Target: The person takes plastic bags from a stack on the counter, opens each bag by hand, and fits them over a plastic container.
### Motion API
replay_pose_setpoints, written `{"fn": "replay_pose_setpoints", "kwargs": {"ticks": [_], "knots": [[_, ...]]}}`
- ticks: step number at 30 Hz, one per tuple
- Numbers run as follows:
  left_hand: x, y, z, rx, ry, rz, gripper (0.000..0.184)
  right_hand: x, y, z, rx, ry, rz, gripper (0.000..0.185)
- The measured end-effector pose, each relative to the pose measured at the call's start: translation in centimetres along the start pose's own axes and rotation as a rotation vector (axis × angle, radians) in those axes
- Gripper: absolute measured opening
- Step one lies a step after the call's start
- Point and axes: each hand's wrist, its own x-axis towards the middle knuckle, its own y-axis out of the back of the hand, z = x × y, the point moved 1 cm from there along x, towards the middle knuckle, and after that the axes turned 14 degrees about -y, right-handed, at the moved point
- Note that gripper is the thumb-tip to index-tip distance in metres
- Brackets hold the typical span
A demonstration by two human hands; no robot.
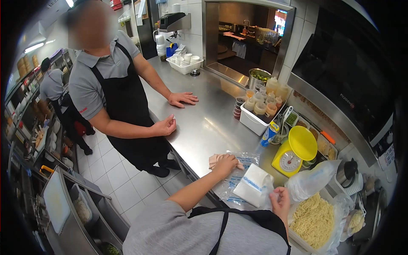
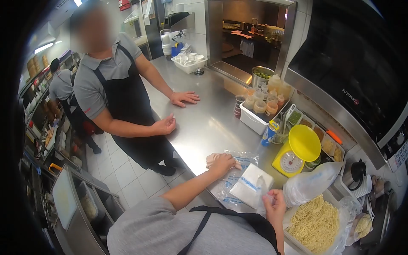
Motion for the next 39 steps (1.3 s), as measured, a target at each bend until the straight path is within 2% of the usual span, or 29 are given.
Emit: {"fn": "replay_pose_setpoints", "kwargs": {"ticks": [2, 3, 5, 7, 9, 10, 12, 13, 15, 20, 22, 24, 26, 28, 30, 31, 32, 33, 34, 35, 36, 37, 38, 39], "knots": [[0.9, 0.8, -0.8, -0.345, 0.193, -0.060, 0.024, 0.1, -1.1, 0.2, -0.061, -0.006, -0.087, 0.019], [1.3, 1.6, -0.3, -0.345, 0.196, -0.056, 0.024, 0.3, -0.9, 0.9, -0.166, 0.014, -0.081, 0.020], [2.3, 4.5, 2.4, -0.158, 0.081, 0.109, 0.028, 0.2, -0.4, 1.0, -0.233, -0.044, -0.089, 0.016], [3.7, 6.1, 5.7, -0.361, -0.025, 0.267, 0.034, 0.4, -0.2, 1.2, -0.295, -0.107, -0.094, 0.014], [4.5, 7.3, 9.4, -1.135, -0.068, 0.125, 0.039, 0.5, -0.2, 1.7, -0.138, -0.182, -0.123, 0.010], [4.5, 8.3, 10.5, -1.138, -0.067, 0.126, 0.039, 0.6, -0.1, 1.7, -0.141, -0.184, -0.123, 0.010], [4.6, 9.3, 12.1, -1.255, -0.111, -0.190, 0.041, 1.0, -0.1, 1.3, -0.304, 0.055, -0.093, 0.007], [4.6, 8.3, 11.9, -1.256, -0.117, -0.191, 0.041, 1.2, -0.1, 1.1, -0.306, 0.057, -0.089, 0.007], [4.6, 6.1, 10.8, -1.256, -0.033, -0.206, 0.038, 1.1, -0.3, 0.4, -0.354, 0.292, 0.106, 0.006], [3.9, 5.6, 9.4, -1.289, 0.037, -0.204, 0.025, 0.9, 0.3, 0.0, -0.300, 0.225, 0.098, 0.007], [4.0, 6.0, 9.3, -1.242, -0.037, -0.397, 0.021, 0.9, 0.2, 0.2, -0.305, 0.224, 0.104, 0.007], [4.1, 6.1, 9.2, -1.218, -0.035, -0.451, 0.021, 0.8, 0.4, 0.6, -0.236, 0.076, 0.074, 0.009], [4.2, 6.2, 9.1, -1.191, -0.034, -0.507, 0.022, 1.0, 0.6, 0.3, -0.304, 0.138, 0.085, 0.009], [4.1, 6.2, 9.3, -1.392, 0.073, -0.566, 0.023, 1.2, 0.7, -0.3, -0.373, 0.196, 0.106, 0.011], [3.7, 5.7, 9.7, -1.463, 0.138, -0.539, 0.022, 1.1, 0.8, -0.5, -0.499, 0.221, 0.142, 0.025], [3.7, 5.4, 9.7, -1.523, 0.205, -0.502, 0.022, 1.1, 1.0, 0.1, -0.498, 0.214, 0.157, 0.025], [3.4, 4.7, 9.9, -1.527, 0.195, -0.521, 0.022, 1.2, 1.1, 1.1, -0.492, 0.154, 0.095, 0.036], [3.1, 4.2, 10.1, -1.575, 0.193, -0.446, 0.023, 1.1, 1.3, 1.7, -0.483, 0.095, 0.036, 0.047], [3.0, 3.8, 10.2, -1.621, 0.189, -0.371, 0.024, 0.9, 1.5, 1.9, -0.479, 0.087, 0.059, 0.047], [2.9, 3.4, 10.1, -1.624, 0.175, -0.393, 0.024, 0.7, 1.5, 2.0, -0.509, -0.076, -0.010, 0.052], [2.8, 3.4, 10.0, -1.613, 0.279, -0.434, 0.025, 0.6, 1.7, 2.2, -0.532, -0.240, -0.081, 0.057], [2.7, 3.4, 9.9, -1.597, 0.386, -0.474, 0.025, 0.4, 1.7, 2.3, -0.507, -0.167, -0.077, 0.056], [2.7, 3.4, 9.8, -1.596, 0.377, -0.493, 0.025, 0.2, 1.9, 2.2, -0.501, -0.174, -0.061, 0.056], [2.8, 3.6, 9.6, -1.611, 0.389, -0.484, 0.025, 0.1, 2.0, 1.6, -0.573, -0.029, -0.002, 0.055]]}}
